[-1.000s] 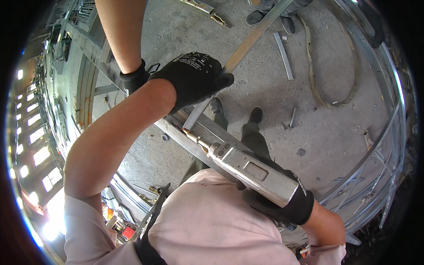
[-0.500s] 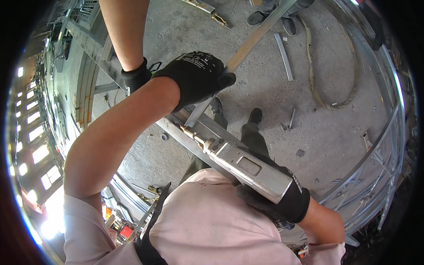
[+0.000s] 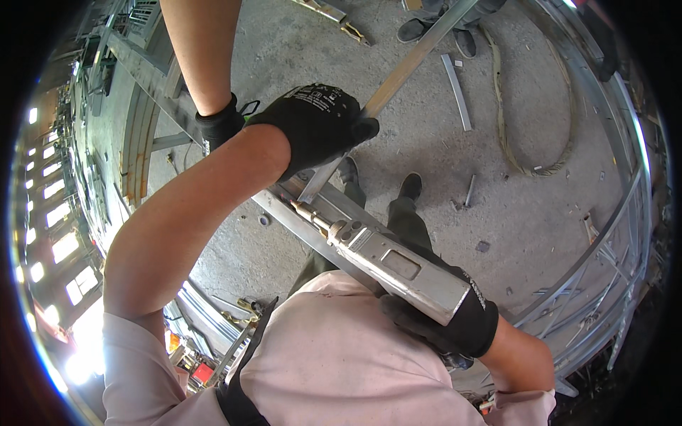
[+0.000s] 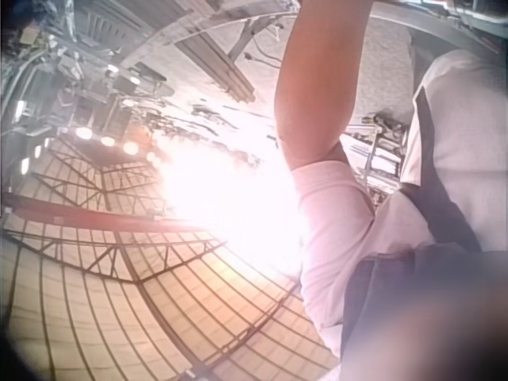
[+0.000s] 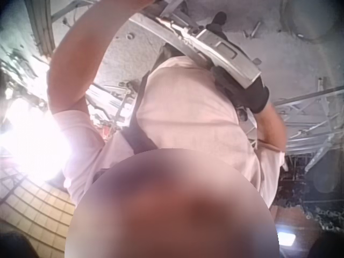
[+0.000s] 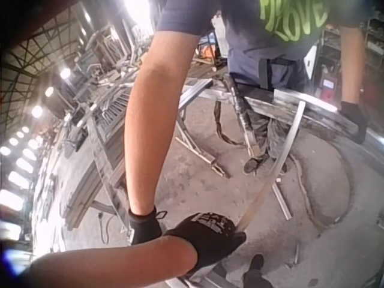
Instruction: The person aligns metal bars on a frame, measures with a tape measure, and uses a handheld welding tool to tack weld joints. The person repeats measuring and welding steps on different sections of the frame.
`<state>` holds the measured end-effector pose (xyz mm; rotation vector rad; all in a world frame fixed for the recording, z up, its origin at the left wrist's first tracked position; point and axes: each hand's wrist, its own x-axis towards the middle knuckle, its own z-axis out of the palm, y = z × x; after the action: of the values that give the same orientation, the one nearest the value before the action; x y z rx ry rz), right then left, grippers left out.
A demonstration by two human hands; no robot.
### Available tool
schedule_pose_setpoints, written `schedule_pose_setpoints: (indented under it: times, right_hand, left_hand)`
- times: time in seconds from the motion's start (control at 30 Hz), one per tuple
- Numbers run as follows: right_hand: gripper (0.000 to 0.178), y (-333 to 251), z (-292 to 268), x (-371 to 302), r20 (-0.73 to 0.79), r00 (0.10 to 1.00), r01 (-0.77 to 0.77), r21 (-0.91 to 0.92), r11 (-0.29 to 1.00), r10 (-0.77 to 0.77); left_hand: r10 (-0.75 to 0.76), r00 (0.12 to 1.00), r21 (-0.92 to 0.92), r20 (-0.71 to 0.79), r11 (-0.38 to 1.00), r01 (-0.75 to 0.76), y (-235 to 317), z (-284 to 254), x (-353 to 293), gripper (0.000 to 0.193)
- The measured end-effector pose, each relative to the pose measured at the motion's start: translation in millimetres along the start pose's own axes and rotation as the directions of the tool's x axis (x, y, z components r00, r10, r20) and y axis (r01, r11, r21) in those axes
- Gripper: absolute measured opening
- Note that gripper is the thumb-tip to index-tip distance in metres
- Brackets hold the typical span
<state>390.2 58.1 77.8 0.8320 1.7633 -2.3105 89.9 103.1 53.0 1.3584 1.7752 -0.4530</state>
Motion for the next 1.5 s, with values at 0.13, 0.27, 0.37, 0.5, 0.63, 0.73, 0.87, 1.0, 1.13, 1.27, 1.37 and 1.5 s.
schedule_pose_setpoints:
  times: [0.13,0.27,0.37,0.5,0.63,0.73,0.87,1.0,1.13,1.27,1.37,1.5]
  right_hand:
    - [0.05,9,-2,4,0.051,0.957,0.287,-0.332,0.898,-0.287]
    - [0.047,7,-2,-1,0.006,0.988,0.155,-0.187,0.97,-0.156]
    - [0.042,0,-2,-5,-0.035,0.999,-0.004,-0.004,1.0,0.004]
    - [0.047,-6,-5,-10,0.025,0.986,-0.166,0.167,0.972,0.165]
    - [0.048,-4,-7,-11,0.041,0.994,-0.104,0.137,0.985,0.099]
    - [0.047,-2,-7,-10,0.066,0.988,-0.152,0.196,0.969,0.142]
    - [0.044,-5,-6,-10,0.064,0.972,-0.233,0.253,0.939,0.224]
    - [0.046,-7,-4,-10,0.052,0.962,-0.27,0.305,0.913,0.267]
    - [0.047,-7,-3,-8,0.041,0.965,-0.258,0.292,0.921,0.258]
    - [0.043,-7,-3,-5,0.025,0.988,-0.152,0.178,0.972,0.15]
    - [0.04,-9,-2,-3,0.006,0.993,-0.116,0.123,0.986,0.116]
    - [0.038,-11,-2,-1,0.004,0.995,-0.095,0.082,0.992,0.095]
  left_hand:
    - [0.018,1.0,0.016,-0.021,1.0,-0.018,0,1,-1,0.055]
    - [0.015,1.0,0.007,-0.023,1.0,-0.014,-1,2,0,0.056]
    - [0.019,1.0,0.016,-0.024,1.0,-0.019,-1,3,2,0.056]
    - [0.041,0.999,0.042,-0.022,0.998,-0.04,-1,2,2,0.055]
    - [0.059,0.996,0.048,-0.066,0.997,-0.056,0,2,0,0.055]
    - [0.044,0.998,0.045,-0.047,0.998,-0.042,1,2,0,0.054]
    - [0.072,0.993,0.065,-0.089,0.996,-0.066,2,3,1,0.054]
    - [0.038,0.999,0.067,-0.033,0.997,-0.035,0,3,3,0.054]
    - [0.035,0.999,0.062,-0.026,0.998,-0.033,0,4,4,0.054]
    - [0.034,0.999,0.059,-0.015,0.998,-0.033,0,3,4,0.054]
    - [0.042,0.999,0.06,-0.019,0.997,-0.04,0,2,4,0.054]
    - [0.044,0.999,0.06,-0.009,0.997,-0.044,0,2,3,0.053]
